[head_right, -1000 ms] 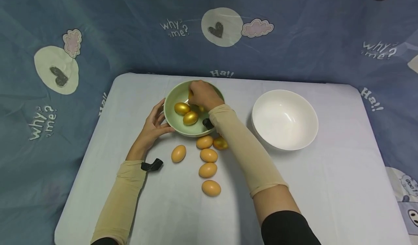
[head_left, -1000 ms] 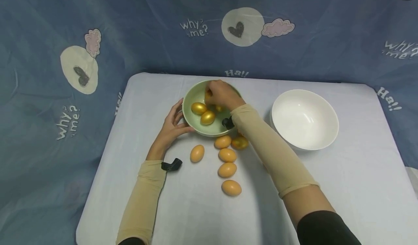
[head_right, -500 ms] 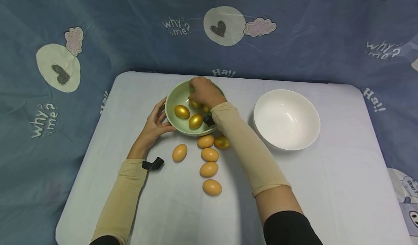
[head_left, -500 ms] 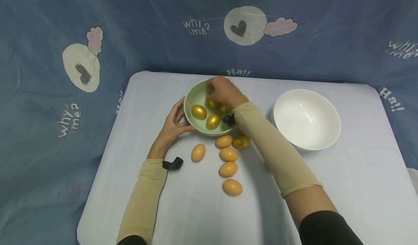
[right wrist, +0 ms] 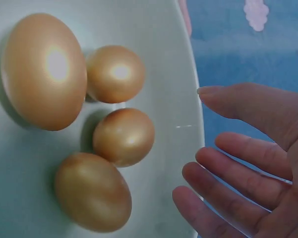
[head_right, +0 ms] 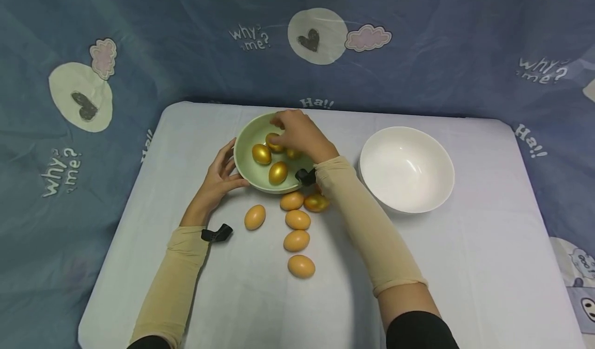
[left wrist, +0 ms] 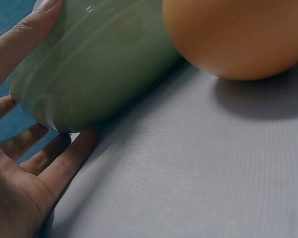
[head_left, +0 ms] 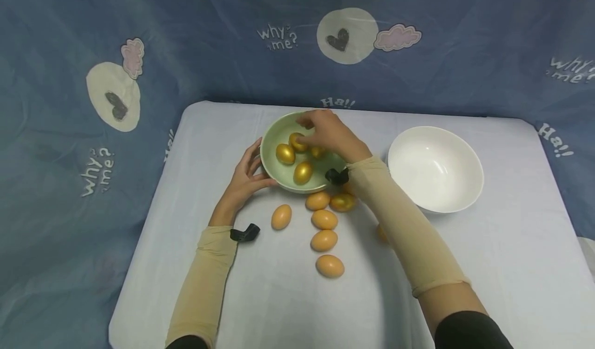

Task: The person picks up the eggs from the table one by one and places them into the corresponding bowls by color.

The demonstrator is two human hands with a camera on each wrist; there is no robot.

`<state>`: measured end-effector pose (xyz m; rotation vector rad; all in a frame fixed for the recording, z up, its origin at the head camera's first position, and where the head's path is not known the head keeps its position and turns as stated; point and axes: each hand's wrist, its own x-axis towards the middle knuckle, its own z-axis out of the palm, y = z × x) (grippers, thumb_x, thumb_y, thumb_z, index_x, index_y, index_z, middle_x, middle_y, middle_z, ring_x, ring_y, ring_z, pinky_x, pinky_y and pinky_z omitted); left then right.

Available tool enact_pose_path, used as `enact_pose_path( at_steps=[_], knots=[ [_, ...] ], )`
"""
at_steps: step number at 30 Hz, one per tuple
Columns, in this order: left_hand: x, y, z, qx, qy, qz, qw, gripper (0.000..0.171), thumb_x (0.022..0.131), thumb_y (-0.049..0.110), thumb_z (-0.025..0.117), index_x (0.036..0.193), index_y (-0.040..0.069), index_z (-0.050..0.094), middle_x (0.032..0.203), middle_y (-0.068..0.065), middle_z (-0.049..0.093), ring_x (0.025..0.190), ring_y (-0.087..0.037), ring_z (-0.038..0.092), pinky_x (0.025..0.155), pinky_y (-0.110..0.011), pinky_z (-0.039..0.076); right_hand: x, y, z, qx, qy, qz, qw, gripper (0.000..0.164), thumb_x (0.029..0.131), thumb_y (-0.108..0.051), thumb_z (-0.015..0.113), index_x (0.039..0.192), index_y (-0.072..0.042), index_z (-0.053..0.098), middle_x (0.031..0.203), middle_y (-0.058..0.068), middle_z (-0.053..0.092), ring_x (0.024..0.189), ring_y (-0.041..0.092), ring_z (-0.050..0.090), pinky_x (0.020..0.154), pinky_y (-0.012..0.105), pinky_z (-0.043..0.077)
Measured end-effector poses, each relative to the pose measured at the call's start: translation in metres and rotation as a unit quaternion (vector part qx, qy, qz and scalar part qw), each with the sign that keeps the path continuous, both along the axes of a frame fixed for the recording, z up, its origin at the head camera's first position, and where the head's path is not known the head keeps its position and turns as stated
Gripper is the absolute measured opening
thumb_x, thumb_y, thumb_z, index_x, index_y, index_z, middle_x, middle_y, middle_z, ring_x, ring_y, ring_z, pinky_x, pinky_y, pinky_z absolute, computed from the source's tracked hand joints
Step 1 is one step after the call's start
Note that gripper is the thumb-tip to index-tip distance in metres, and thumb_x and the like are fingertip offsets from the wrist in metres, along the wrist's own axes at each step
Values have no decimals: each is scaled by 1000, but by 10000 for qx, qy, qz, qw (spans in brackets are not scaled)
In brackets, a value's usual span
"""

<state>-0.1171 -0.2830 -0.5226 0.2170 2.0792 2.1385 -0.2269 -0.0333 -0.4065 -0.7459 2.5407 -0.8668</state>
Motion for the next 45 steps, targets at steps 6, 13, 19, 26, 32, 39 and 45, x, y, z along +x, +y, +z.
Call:
enact_pose_path(
  at_steps=[6, 13, 19, 26, 32, 39, 45],
  knots=[
    [0, 0, -1, -10, 15, -17, 10000, 117, 74, 1, 92, 163, 34, 25, 167, -3, 31, 154, -27, 37, 110, -29, 57, 17, 14, -1, -391, 21, -108, 9992, 53, 92, -25, 80, 137, -4, 64, 138, 14, 67, 129, 28, 63, 114, 43, 54],
    [-1, -1, -2, 1, 50, -4, 10000, 116, 74, 0, 92, 163, 33, 26, 166, -3, 31, 154, -27, 37, 109, -29, 57, 42, 31, 0, -841, 24, -279, 9961, 47, 92, -22, 79, 134, -5, 66, 135, 15, 69, 126, 28, 65, 111, 48, 56],
    [-1, 1, 1, 33, 26, -15, 10000, 116, 74, -2, 91, 164, 31, 26, 167, -3, 30, 155, -27, 35, 110, -30, 57, 69, 50, -3, -1145, 332, -255, 9925, 43, 93, -21, 79, 131, -5, 68, 132, 14, 70, 122, 30, 67, 102, 44, 62],
    [-2, 0, -2, -24, 13, 49, 10000, 115, 74, -2, 90, 163, 32, 26, 167, -1, 31, 154, -26, 36, 109, -28, 57, 98, 74, -10, -1207, 396, -278, 9915, 44, 92, -22, 80, 131, -5, 67, 131, 11, 70, 121, 29, 66, 99, 39, 64],
    [-1, 1, -3, 6, 35, 38, 10000, 116, 74, -5, 90, 164, 31, 26, 167, -2, 30, 154, -28, 37, 108, -28, 58, 115, 92, -18, -1391, 283, -432, 9889, 44, 91, -15, 80, 131, -4, 67, 132, 13, 68, 121, 32, 67, 102, 44, 63],
    [-1, 1, -3, -26, 50, 48, 10000, 116, 74, -5, 90, 164, 31, 25, 166, -3, 31, 153, -28, 38, 108, -28, 58, 134, 112, -27, -1392, 577, -526, 9872, 44, 87, -13, 84, 127, -2, 69, 126, 16, 72, 114, 34, 70, 98, 48, 64],
    [-1, 1, -2, -21, 38, 49, 10000, 116, 74, -3, 90, 164, 32, 25, 166, -3, 31, 153, -27, 38, 108, -28, 58, 156, 132, -40, -1432, 633, -774, 9846, 41, 87, -10, 83, 125, -3, 70, 126, 15, 72, 114, 36, 71, 96, 48, 65]
  ],
)
